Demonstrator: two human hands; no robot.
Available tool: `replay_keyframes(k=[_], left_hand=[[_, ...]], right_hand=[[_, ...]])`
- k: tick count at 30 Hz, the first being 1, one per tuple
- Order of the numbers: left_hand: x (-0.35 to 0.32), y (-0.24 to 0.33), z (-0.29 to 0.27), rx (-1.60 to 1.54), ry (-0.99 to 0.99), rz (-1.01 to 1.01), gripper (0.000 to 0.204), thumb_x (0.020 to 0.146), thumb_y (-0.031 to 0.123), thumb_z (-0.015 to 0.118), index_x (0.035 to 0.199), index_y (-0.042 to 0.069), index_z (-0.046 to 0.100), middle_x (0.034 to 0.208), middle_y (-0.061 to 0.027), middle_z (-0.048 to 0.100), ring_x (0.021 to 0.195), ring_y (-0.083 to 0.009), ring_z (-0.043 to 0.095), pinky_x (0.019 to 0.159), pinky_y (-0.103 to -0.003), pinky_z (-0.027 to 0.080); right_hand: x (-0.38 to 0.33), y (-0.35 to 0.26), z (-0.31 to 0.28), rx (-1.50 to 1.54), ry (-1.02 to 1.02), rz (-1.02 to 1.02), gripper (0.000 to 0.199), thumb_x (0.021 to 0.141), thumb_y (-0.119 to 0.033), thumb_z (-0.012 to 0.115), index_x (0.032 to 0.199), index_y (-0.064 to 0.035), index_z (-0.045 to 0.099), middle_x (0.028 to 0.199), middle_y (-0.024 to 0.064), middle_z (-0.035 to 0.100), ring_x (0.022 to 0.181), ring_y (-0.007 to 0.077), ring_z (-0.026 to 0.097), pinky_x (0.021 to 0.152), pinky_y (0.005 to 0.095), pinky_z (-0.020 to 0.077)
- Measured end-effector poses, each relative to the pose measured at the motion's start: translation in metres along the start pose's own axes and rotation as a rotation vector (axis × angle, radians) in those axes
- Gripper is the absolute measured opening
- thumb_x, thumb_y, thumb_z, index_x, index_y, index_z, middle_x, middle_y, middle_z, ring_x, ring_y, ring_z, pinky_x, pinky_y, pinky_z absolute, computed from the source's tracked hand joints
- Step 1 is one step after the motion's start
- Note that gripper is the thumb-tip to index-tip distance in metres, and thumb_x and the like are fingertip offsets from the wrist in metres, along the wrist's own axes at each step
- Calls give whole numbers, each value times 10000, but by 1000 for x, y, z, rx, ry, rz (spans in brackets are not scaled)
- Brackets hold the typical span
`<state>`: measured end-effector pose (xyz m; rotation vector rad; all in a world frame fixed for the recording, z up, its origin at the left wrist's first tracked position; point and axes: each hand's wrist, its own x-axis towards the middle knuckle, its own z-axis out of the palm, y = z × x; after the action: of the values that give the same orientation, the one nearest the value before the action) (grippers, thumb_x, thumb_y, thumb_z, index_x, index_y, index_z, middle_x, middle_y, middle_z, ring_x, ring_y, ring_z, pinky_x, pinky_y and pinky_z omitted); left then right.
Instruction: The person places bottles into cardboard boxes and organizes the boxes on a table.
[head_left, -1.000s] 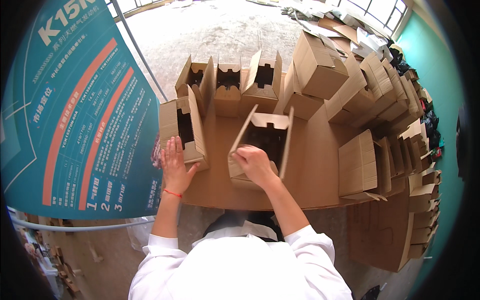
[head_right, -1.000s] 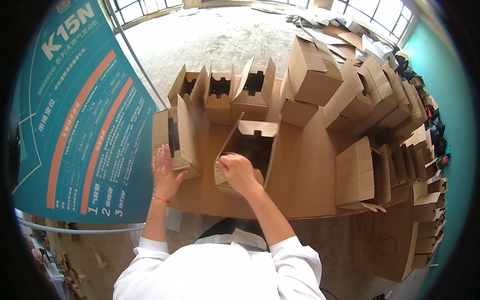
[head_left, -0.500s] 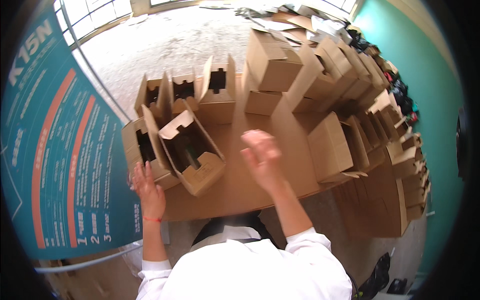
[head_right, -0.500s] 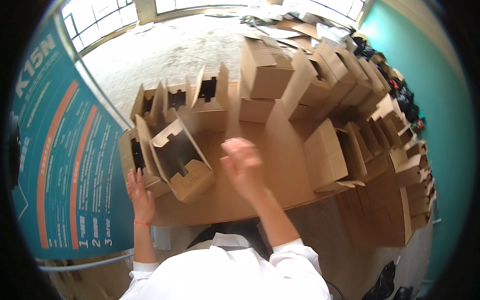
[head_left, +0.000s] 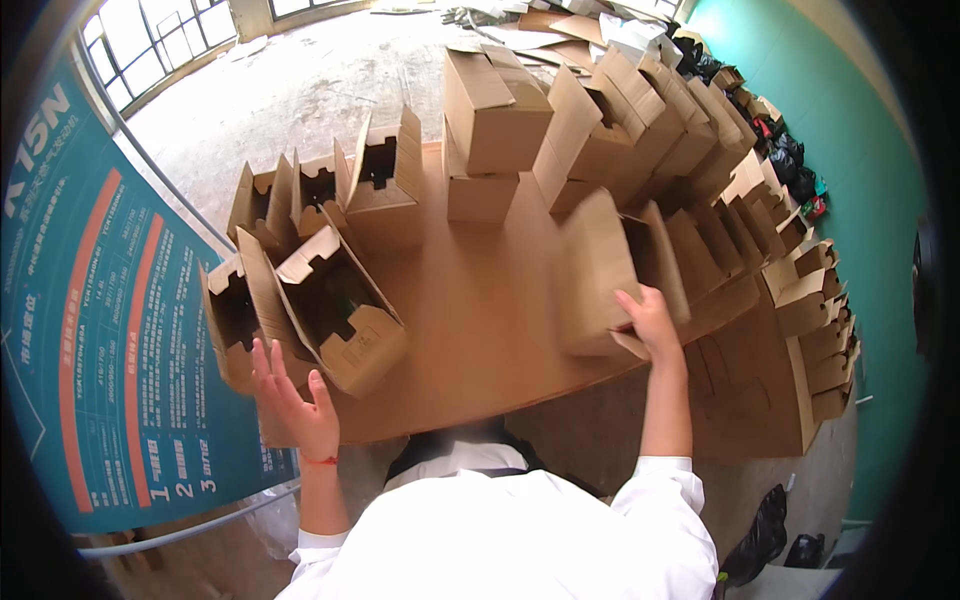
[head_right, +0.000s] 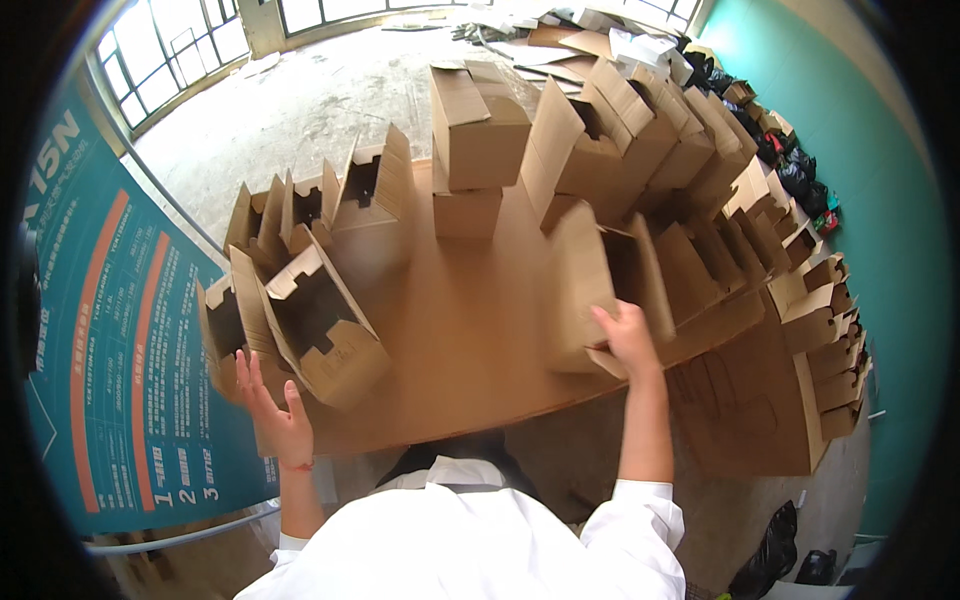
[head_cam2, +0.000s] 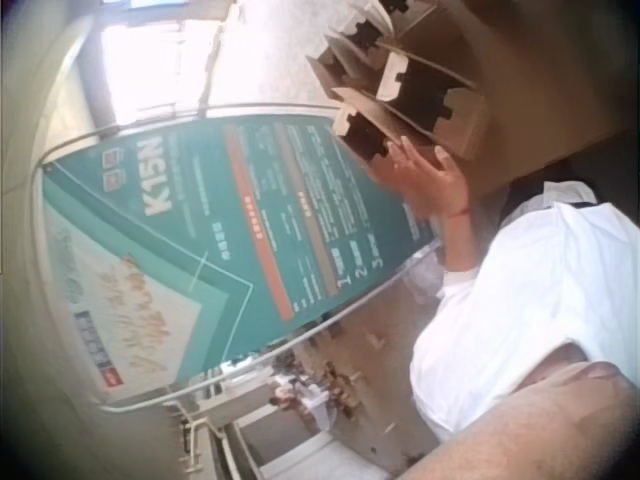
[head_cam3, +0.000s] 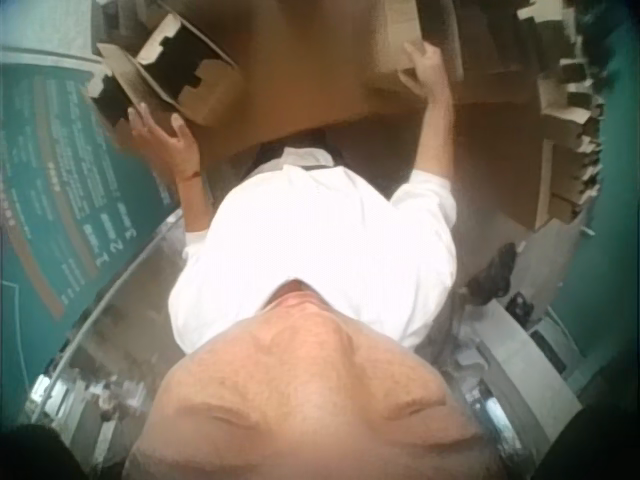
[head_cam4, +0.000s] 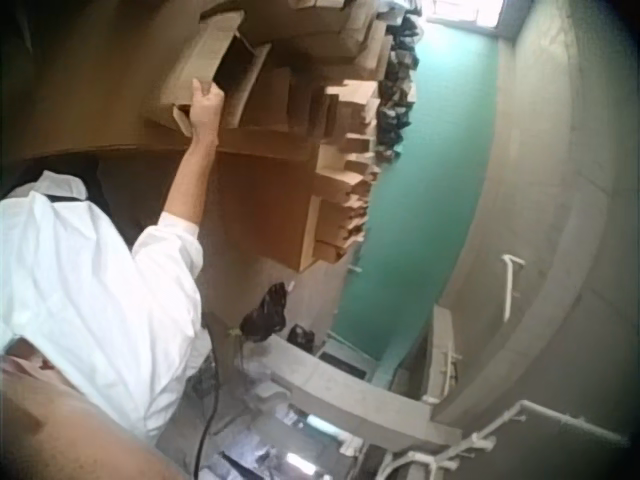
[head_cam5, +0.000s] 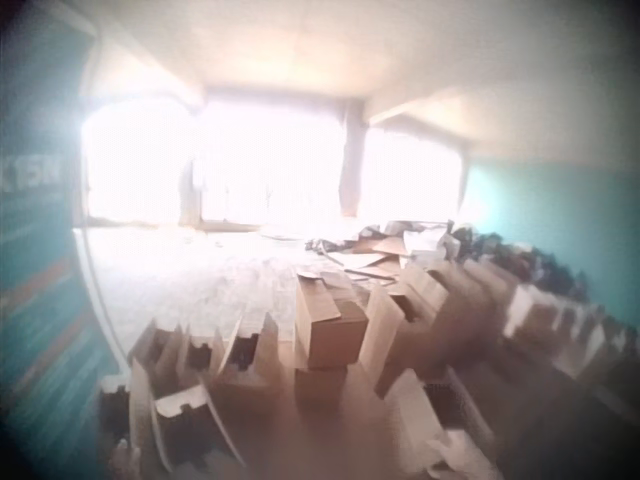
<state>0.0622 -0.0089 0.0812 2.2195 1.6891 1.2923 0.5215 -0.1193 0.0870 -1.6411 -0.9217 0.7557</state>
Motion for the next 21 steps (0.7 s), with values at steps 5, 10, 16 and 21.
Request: replay_keyframes(k=[5, 10, 16, 21], left_hand=[[-22, 56, 25, -197, -139, 167, 548, 861, 139, 557, 1380, 52, 404, 1458, -165, 350, 1346, -338, 321, 1118, -446, 217], [-44, 100, 59, -455, -420, 170, 611, 867, 217, 618, 1400, 44, 375, 1460, -180, 338, 1335, -345, 325, 1097, -446, 241], [-62, 118, 68, -392, -408, 242, 702, 834, 259, 673, 1420, 58, 344, 1479, -182, 300, 1330, -358, 318, 1093, -451, 247], [-70, 132, 74, -383, -406, 230, 721, 824, 259, 680, 1427, 68, 333, 1482, -178, 297, 1341, -351, 305, 1097, -450, 244]], right_hand=[[-1, -34, 94, -463, -208, -164, 256, 909, -199, 528, 820, 40, 551, 733, 237, 613, 707, 380, 634, 645, 436, 525], [-30, -70, 145, -406, -378, -217, 350, 901, -248, 578, 1014, 82, 593, 942, 296, 628, 880, 422, 625, 738, 429, 508], [40, -68, 22, -479, 293, -487, 334, 828, -197, 671, 1081, 20, 641, 1126, 202, 631, 1079, 346, 568, 954, 418, 442], [105, 65, -187, -1159, 799, -48, 594, 775, -190, 723, 1279, 20, 490, 1259, 221, 543, 1191, 379, 486, 1004, 431, 399]])
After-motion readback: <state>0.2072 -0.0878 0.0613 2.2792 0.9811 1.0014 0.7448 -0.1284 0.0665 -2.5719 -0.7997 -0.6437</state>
